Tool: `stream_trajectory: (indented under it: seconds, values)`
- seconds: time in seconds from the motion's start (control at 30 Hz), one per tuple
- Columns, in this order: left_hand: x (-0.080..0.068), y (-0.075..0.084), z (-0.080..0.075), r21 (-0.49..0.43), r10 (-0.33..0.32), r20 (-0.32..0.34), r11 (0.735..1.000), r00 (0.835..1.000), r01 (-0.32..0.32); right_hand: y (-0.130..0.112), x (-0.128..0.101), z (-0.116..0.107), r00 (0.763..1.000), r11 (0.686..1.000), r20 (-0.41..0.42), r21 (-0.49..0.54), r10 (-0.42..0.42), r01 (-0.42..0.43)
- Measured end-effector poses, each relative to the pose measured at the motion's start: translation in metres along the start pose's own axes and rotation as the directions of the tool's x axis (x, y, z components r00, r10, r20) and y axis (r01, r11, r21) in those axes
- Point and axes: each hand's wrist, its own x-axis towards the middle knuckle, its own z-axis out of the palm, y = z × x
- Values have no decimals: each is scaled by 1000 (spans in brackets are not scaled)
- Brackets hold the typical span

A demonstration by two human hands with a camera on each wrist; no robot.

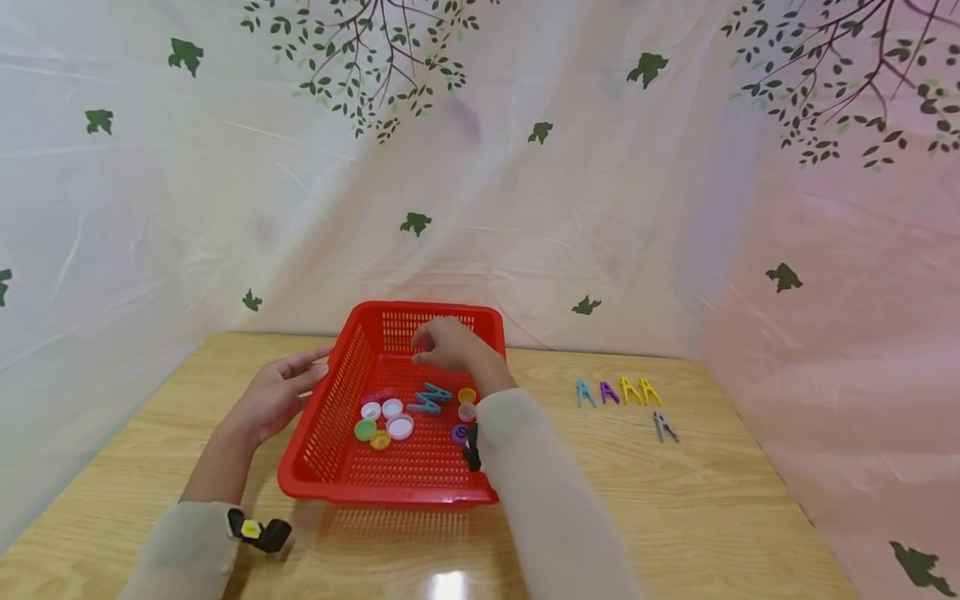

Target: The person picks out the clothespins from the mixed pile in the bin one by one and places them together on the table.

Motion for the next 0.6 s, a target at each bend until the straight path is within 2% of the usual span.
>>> stream_trajectory:
  seconds: [0.37, 0.6]
  values:
    - [0, -1, -1, 0, 13, -1, 1000, 1000, -13, 7, 4, 12, 998, 999, 58, 30, 28, -30]
    - [-1, -1, 0, 7, 13, 0, 1000, 1000, -13, 15, 7, 21, 990, 995, 99, 15, 100, -102]
